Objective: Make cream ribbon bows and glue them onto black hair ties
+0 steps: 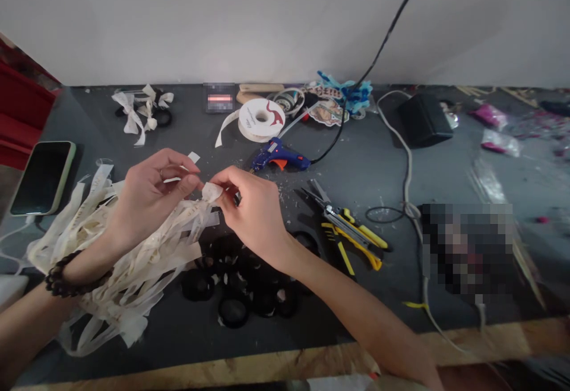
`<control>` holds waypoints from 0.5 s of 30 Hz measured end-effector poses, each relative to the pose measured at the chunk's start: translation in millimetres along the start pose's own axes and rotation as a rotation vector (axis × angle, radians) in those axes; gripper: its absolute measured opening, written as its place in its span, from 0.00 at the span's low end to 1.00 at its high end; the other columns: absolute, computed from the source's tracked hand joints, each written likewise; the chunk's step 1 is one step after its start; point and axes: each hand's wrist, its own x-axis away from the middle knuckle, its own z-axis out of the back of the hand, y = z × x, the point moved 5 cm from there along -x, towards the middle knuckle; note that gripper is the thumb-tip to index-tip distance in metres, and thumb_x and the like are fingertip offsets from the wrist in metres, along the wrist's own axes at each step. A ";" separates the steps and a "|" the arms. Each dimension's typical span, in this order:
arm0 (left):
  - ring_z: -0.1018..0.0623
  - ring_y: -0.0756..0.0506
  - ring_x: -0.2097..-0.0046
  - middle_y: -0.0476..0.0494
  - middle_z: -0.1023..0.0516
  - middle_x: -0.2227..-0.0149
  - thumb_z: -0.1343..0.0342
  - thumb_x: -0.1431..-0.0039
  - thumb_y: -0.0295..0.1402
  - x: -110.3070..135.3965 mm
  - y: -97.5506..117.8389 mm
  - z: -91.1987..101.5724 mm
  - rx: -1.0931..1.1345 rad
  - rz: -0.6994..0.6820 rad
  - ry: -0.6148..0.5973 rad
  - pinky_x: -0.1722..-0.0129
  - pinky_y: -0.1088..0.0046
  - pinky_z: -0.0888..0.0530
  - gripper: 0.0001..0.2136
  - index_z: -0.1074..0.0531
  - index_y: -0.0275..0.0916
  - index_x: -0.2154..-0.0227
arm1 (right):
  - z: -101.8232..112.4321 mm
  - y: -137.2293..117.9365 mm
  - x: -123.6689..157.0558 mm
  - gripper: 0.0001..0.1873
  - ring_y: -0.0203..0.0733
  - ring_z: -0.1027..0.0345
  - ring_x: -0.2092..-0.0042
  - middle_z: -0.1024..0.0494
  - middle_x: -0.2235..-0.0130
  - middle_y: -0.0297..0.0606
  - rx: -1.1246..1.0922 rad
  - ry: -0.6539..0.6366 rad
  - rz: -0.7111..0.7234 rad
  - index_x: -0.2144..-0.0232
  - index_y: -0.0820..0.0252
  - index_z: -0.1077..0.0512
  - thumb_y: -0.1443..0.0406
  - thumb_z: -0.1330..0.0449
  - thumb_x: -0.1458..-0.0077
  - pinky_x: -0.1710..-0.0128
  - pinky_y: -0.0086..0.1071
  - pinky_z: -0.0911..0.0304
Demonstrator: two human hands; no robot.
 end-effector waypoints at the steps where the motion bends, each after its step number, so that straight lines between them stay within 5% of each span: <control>1: 0.18 0.48 0.64 0.46 0.18 0.66 0.37 0.38 0.33 -0.5 -0.4 0.8 -0.002 0.000 0.016 0.66 0.74 0.23 0.06 0.27 0.39 0.62 | 0.1 -0.2 0.4 0.05 0.37 0.26 0.67 0.18 0.68 0.31 -0.001 0.003 0.002 0.66 0.56 0.24 0.69 0.39 0.39 0.64 0.30 0.35; 15: 0.17 0.47 0.66 0.49 0.17 0.70 0.28 0.49 0.32 -2.3 -4.8 -2.5 0.149 0.107 -0.139 0.64 0.75 0.20 0.13 0.25 0.39 0.64 | -0.5 -2.1 0.2 0.05 0.36 0.27 0.69 0.19 0.69 0.30 0.001 0.039 0.028 0.68 0.56 0.25 0.71 0.36 0.43 0.65 0.29 0.35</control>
